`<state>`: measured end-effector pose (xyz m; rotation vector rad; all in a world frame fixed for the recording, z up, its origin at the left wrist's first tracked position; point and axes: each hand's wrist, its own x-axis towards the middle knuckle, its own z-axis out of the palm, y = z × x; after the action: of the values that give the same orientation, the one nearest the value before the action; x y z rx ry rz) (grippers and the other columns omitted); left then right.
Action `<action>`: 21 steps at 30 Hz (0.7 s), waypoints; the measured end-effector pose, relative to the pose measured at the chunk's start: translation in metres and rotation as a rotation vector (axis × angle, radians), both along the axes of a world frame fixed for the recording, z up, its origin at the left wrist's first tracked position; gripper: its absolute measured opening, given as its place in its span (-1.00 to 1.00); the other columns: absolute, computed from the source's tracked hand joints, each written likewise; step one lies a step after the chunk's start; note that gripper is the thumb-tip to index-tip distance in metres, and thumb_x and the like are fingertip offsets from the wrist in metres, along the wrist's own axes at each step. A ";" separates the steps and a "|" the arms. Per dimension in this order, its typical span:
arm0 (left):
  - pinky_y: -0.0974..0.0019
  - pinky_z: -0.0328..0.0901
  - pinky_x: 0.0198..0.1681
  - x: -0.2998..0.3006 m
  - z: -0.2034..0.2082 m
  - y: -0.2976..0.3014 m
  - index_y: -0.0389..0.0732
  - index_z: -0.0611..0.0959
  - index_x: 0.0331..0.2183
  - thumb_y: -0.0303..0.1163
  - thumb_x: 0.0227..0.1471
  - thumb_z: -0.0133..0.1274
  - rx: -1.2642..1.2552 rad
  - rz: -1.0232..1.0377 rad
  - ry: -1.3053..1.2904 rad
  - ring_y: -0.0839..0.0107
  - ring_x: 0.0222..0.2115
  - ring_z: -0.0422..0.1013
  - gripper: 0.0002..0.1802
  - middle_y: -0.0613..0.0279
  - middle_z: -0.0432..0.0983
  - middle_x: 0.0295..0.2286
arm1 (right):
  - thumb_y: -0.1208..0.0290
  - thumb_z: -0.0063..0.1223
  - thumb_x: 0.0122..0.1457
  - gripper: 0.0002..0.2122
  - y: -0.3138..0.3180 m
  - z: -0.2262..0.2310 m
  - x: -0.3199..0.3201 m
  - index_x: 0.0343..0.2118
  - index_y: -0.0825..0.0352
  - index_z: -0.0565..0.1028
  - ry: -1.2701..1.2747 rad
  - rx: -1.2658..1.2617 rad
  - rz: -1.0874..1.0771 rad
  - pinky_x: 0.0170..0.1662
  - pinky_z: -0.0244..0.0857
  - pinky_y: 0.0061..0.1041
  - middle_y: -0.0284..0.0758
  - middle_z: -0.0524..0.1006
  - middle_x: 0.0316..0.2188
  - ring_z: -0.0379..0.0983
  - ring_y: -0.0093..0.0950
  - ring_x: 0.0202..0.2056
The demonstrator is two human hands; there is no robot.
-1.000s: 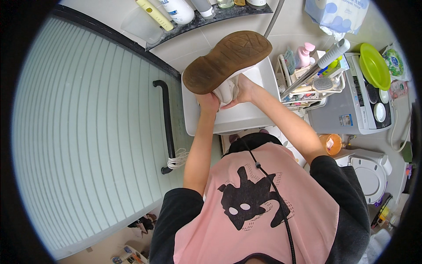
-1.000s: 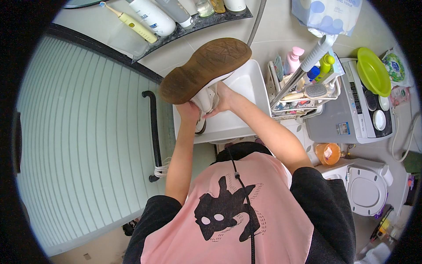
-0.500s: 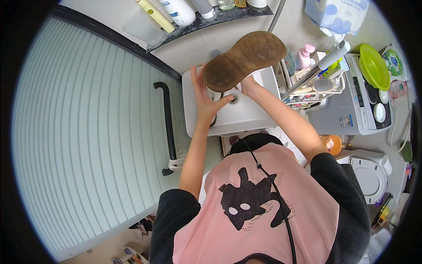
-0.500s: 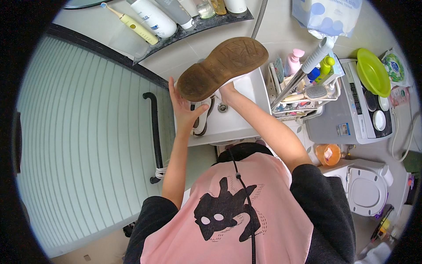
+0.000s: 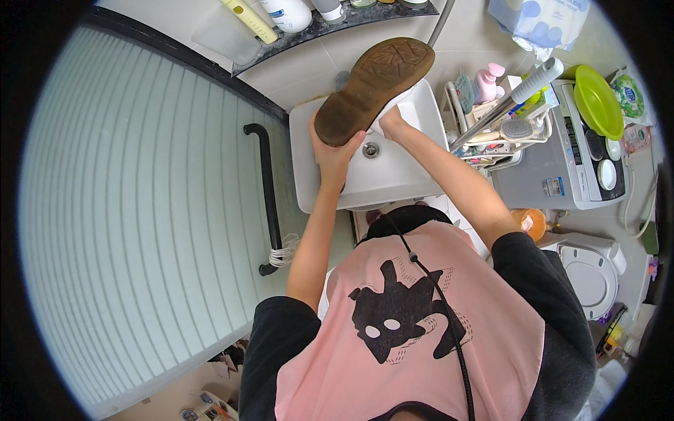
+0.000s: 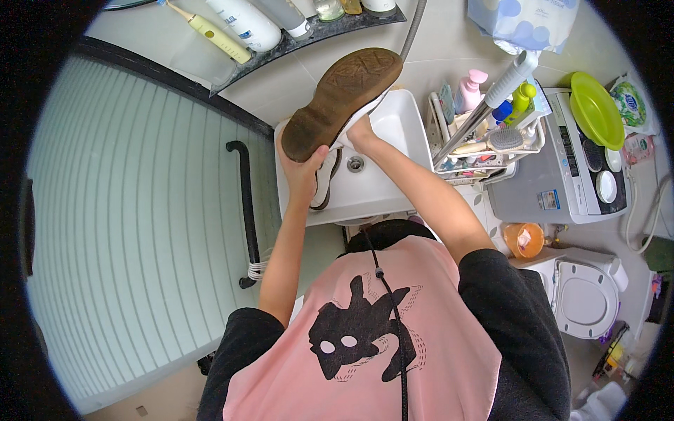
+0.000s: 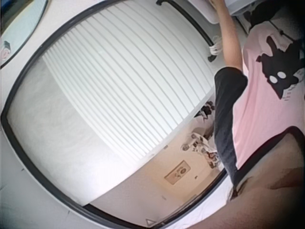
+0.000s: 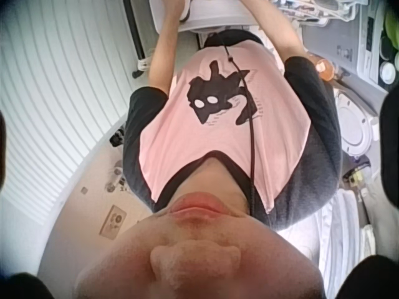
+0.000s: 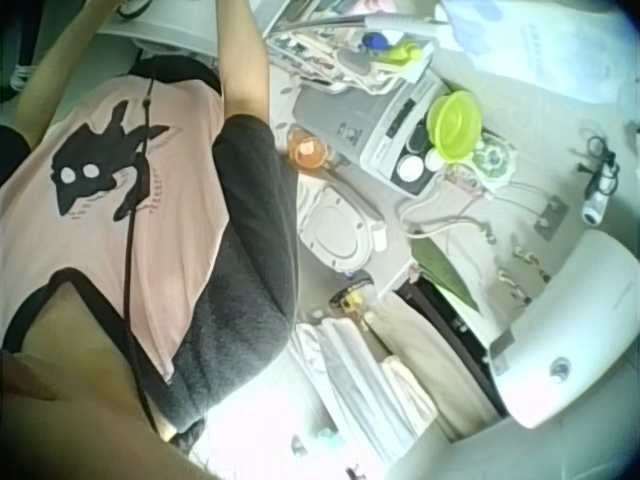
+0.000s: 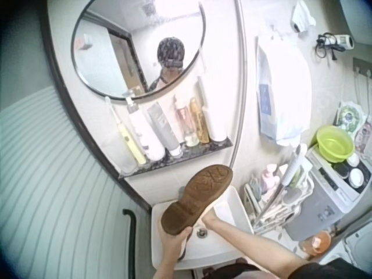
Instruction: The person washes a white sneaker in a bathroom sink using a brush and water. They scrub the upper, sole, and laces, rinse repeatedly, and place the shoe on a nearby surface. The second shoe is briefly handled and rinsed.
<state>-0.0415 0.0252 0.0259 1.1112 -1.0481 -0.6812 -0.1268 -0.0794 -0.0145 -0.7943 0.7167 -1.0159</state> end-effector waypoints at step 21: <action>0.34 0.06 -0.03 0.004 -0.025 -0.004 -0.28 0.15 -0.06 -0.57 -0.34 0.10 -0.001 -0.057 0.350 0.39 -0.12 0.16 -0.27 0.17 0.18 -0.16 | -0.08 -0.43 0.05 -0.58 0.027 0.004 -0.028 -0.24 0.10 0.36 0.045 0.682 0.337 -0.22 0.07 0.01 -0.35 0.40 -0.27 0.31 -0.28 -0.27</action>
<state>-0.0373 0.0207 0.0007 0.9226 -0.7819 -0.8847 -0.1543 -0.0522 -0.0109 -0.3206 0.8643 -0.4000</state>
